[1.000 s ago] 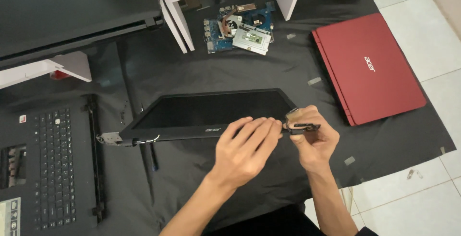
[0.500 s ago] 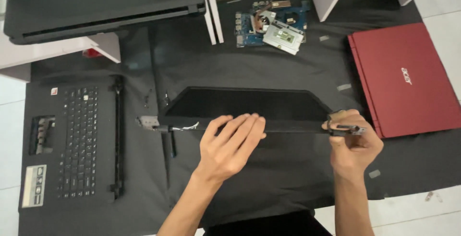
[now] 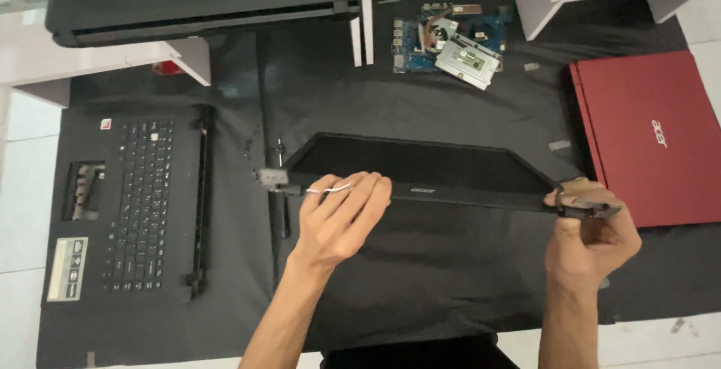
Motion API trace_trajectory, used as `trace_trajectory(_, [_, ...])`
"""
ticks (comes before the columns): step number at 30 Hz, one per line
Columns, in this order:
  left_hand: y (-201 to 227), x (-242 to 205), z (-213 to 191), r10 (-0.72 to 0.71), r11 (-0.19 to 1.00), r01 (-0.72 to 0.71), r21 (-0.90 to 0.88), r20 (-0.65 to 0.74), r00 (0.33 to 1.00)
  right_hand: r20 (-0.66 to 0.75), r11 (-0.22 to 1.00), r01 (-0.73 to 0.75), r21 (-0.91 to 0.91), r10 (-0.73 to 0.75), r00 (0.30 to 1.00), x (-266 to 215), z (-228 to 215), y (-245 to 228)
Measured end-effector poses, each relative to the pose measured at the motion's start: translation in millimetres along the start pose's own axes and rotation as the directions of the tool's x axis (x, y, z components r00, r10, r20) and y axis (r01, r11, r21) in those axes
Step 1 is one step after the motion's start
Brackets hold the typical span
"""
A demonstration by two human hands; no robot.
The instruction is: The person assembles a laptop by first handling the screen bezel and then placing the keyboard into the chassis. They connect a ribbon cable to the motherboard, install the hard drive, and finally place the motherboard into the chassis, connecting the fan cable.
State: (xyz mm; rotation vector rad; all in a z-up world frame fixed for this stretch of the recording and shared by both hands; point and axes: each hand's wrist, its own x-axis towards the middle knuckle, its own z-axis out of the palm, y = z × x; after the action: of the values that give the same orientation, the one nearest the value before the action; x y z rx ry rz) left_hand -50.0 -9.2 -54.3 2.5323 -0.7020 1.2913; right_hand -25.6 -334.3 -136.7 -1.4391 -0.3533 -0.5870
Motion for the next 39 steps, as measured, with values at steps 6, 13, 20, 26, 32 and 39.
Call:
trace_trajectory(6, [-1, 4, 8, 0.033, 0.999, -0.032, 0.020, -0.005, 0.999, 0.102, 0.544, 0.336, -0.769, -0.414, 0.905, -64, -36, 15])
trace_trajectory(13, [2, 5, 0, 0.010, 1.000, -0.009, -0.023, 0.033, 0.999, 0.678, 0.549, 0.641, -0.536, -0.172, 0.714, 54, 155, -111])
trace_trajectory(20, [-4, -18, -13, -0.010, 0.993, -0.002, -0.115, -0.111, 0.994, 0.646, 0.708, 0.532, -0.464, -0.140, 0.750, 49, 158, -84])
trace_trajectory(26, [-25, -44, -32, -0.485, 0.873, 0.468, -0.140, -0.146, 0.862, 0.644, 0.706, 0.536, -0.464, -0.147, 0.751, 48, 157, -81])
trace_trajectory(32, [-38, -19, -46, -0.653, 0.664, 0.510, -0.547, -0.090, 0.752, 0.627, 0.710, 0.513, -0.482, -0.129, 0.768, 52, 157, -86])
trace_trajectory(39, [-51, -53, -13, -0.642, 0.097, 0.494, -0.864, 0.325, 0.694, 0.635, 0.722, 0.492, -0.487, -0.094, 0.767, 53, 154, -88])
